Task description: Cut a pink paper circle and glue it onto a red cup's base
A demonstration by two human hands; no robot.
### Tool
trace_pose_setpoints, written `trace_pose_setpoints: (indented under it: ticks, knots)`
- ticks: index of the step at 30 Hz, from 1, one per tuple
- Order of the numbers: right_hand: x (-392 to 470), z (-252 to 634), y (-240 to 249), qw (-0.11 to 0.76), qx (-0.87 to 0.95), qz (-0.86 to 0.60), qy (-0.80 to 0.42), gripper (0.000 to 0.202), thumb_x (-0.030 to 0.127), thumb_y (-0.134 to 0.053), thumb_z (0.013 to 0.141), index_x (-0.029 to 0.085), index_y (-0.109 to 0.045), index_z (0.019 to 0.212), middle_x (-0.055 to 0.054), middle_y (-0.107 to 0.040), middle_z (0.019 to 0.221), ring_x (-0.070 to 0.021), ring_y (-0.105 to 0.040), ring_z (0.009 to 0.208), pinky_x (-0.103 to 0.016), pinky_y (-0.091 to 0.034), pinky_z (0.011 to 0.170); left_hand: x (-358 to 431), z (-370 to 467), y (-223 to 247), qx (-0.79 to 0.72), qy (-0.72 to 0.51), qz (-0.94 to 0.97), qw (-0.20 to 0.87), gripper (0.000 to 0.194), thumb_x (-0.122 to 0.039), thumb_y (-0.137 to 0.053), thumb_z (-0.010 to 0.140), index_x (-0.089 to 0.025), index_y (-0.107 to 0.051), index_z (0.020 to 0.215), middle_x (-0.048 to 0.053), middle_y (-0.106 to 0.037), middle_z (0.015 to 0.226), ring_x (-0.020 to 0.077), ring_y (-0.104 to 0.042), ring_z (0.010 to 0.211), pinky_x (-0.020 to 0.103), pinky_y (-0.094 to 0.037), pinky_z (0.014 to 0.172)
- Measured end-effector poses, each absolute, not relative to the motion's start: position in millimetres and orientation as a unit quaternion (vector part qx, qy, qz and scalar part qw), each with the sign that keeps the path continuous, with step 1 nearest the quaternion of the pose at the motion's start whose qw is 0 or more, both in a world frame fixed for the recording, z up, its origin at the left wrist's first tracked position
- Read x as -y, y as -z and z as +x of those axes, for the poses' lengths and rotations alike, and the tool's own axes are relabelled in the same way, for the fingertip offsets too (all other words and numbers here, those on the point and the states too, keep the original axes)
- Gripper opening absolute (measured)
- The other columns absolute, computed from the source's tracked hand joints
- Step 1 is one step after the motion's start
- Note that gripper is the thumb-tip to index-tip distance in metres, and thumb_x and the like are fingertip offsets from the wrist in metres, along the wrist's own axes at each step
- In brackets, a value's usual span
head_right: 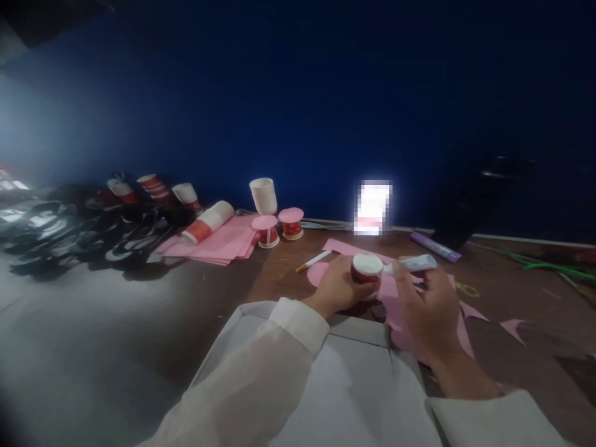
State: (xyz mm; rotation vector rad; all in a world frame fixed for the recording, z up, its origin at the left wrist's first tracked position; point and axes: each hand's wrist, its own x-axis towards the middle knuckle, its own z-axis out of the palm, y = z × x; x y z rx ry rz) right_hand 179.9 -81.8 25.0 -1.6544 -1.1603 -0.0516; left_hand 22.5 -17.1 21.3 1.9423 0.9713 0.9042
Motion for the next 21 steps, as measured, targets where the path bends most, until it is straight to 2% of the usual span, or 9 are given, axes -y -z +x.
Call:
trace_pose_setpoints:
  ticks: [5, 10, 16, 21]
  knots:
    - [85.8, 178.0, -22.6, 0.568, 0.499, -0.653, 0.04, 0.032, 0.051, -0.068, 0.087, 0.022, -0.075, 0.098, -0.008, -0.077, 0.1, -0.0288, -0.072, 0.096, -0.043, -0.053, 0.089, 14.9, 23.2, -20.7, -0.421, -0.371, 0.675, 0.48, 0.03, -0.04, -0.082, 0.074, -0.018, -0.073, 0.092, 0.008, -0.077, 0.096, 0.0229, -0.071, 0.087, 0.035, -0.056, 0.08]
    - [90.1, 169.0, -27.8, 0.57, 0.561, -0.599, 0.045, 0.024, 0.045, -0.071, 0.087, 0.025, -0.078, 0.098, -0.005, -0.078, 0.099, -0.0273, -0.073, 0.093, -0.042, -0.055, 0.091, 15.2, 22.9, -23.8, -0.464, -0.357, 0.623, 0.518, 0.043, -0.044, -0.087, 0.068, -0.018, -0.072, 0.099, 0.009, -0.077, 0.103, 0.0248, -0.071, 0.092, 0.035, -0.057, 0.081]
    - [88.4, 167.1, -29.8, 0.556, 0.592, -0.58, 0.067, 0.024, 0.046, -0.069, 0.087, 0.025, -0.077, 0.096, -0.006, -0.079, 0.102, -0.0283, -0.074, 0.1, -0.045, -0.054, 0.098, 16.3, 25.5, -22.0, -0.464, -0.326, 0.642, 0.516, 0.035, -0.042, -0.084, 0.071, -0.018, -0.071, 0.094, 0.007, -0.077, 0.093, 0.0227, -0.07, 0.087, 0.033, -0.056, 0.079]
    - [86.0, 168.5, -29.6, 0.564, 0.558, -0.602, 0.095, 0.026, 0.047, -0.07, 0.086, 0.025, -0.078, 0.097, -0.006, -0.079, 0.102, -0.0275, -0.074, 0.098, -0.042, -0.054, 0.095, 20.7, 25.5, -24.0, -0.44, -0.318, 0.646, 0.536, 0.036, -0.038, -0.085, 0.07, -0.018, -0.072, 0.096, 0.005, -0.076, 0.093, 0.0205, -0.069, 0.084, 0.03, -0.055, 0.074]
